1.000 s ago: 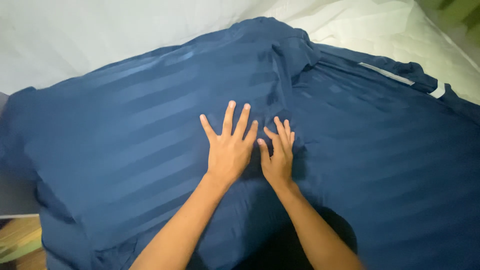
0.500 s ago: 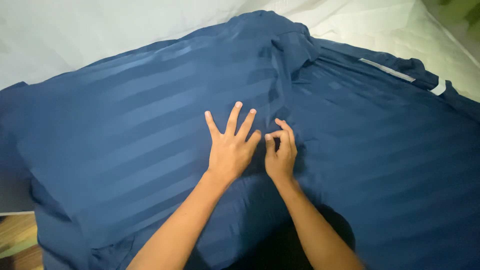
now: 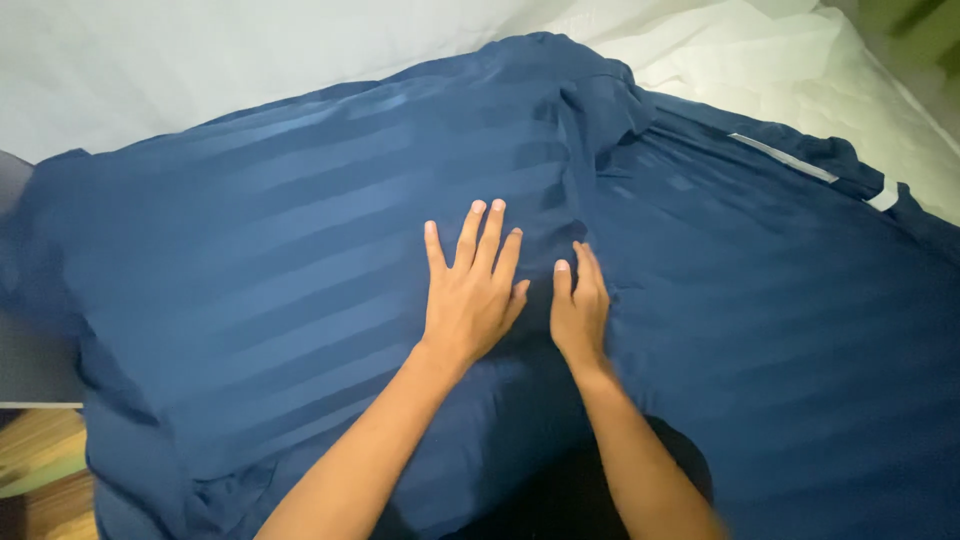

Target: Arrange a pillow and bolster on a bed.

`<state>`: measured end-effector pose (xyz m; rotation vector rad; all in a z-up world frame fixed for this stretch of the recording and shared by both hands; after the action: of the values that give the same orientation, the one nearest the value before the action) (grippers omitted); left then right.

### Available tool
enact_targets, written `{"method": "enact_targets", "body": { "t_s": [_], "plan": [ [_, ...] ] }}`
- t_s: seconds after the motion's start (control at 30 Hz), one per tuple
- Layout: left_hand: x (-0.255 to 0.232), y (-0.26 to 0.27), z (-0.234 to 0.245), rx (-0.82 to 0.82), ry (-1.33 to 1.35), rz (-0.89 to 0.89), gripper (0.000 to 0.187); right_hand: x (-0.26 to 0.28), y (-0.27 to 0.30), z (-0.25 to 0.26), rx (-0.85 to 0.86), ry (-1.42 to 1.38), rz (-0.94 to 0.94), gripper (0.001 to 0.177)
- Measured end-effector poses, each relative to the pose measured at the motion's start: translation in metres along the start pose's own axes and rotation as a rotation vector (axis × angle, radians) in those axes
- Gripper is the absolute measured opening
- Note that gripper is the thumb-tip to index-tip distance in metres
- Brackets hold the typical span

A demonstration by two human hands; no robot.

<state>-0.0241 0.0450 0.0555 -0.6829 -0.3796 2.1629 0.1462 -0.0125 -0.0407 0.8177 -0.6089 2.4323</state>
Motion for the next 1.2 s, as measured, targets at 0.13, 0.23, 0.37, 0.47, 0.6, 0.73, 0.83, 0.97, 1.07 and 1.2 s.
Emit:
{"method": "enact_targets", "body": {
  "t_s": [0.13, 0.23, 0.37, 0.47, 0.6, 0.73, 0.83, 0.97, 1.07, 1.2],
  "plan": [
    [-0.001, -0.002, 0.018, -0.049, -0.07, 0.076, 0.062, 0.016, -0.006, 0.011, -0.071, 0.023, 0.112, 0.053],
    [0.006, 0.001, 0.02, -0.057, -0.103, 0.142, 0.07, 0.039, -0.012, 0.02, -0.073, -0.066, 0.328, 0.061],
    [0.008, 0.007, 0.019, -0.035, -0.077, 0.122, 0.074, 0.034, -0.011, 0.008, 0.153, 0.022, 0.348, 0.063],
    [0.009, 0.008, 0.018, -0.02, -0.069, 0.115, 0.076, 0.026, -0.009, 0.005, 0.169, 0.011, 0.252, 0.066],
    [0.013, 0.016, 0.025, -0.033, -0.04, 0.116, 0.077, 0.015, -0.007, 0.001, 0.141, -0.028, 0.188, 0.066],
    [0.023, 0.027, 0.044, -0.035, -0.069, 0.133, 0.077, 0.015, -0.01, 0.004, 0.162, 0.012, 0.111, 0.065],
    [0.035, 0.039, 0.064, -0.059, -0.129, 0.145, 0.076, 0.043, -0.001, 0.018, 0.017, 0.019, 0.211, 0.065],
    [0.065, 0.061, 0.087, -0.081, -0.15, 0.242, 0.077, 0.093, 0.012, 0.026, -0.01, 0.031, 0.404, 0.066],
    [0.081, 0.075, 0.098, -0.105, -0.147, 0.255, 0.079, 0.127, 0.019, 0.018, 0.035, 0.094, 0.554, 0.069],
    [0.092, 0.091, 0.105, -0.115, -0.14, 0.26, 0.079, 0.172, 0.022, 0.003, 0.134, 0.155, 0.709, 0.071]
  ]
}}
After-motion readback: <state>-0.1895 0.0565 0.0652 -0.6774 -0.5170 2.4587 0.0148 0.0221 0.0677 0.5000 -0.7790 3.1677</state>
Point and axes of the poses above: each hand's wrist, its own y-axis away from the middle knuckle, its own z-axis out of the back of the hand, x = y × z, the point moved 2 cm from there along -y, towards the middle knuckle, and after that the axes turned 9 degrees about y, right-handed, at the moved point
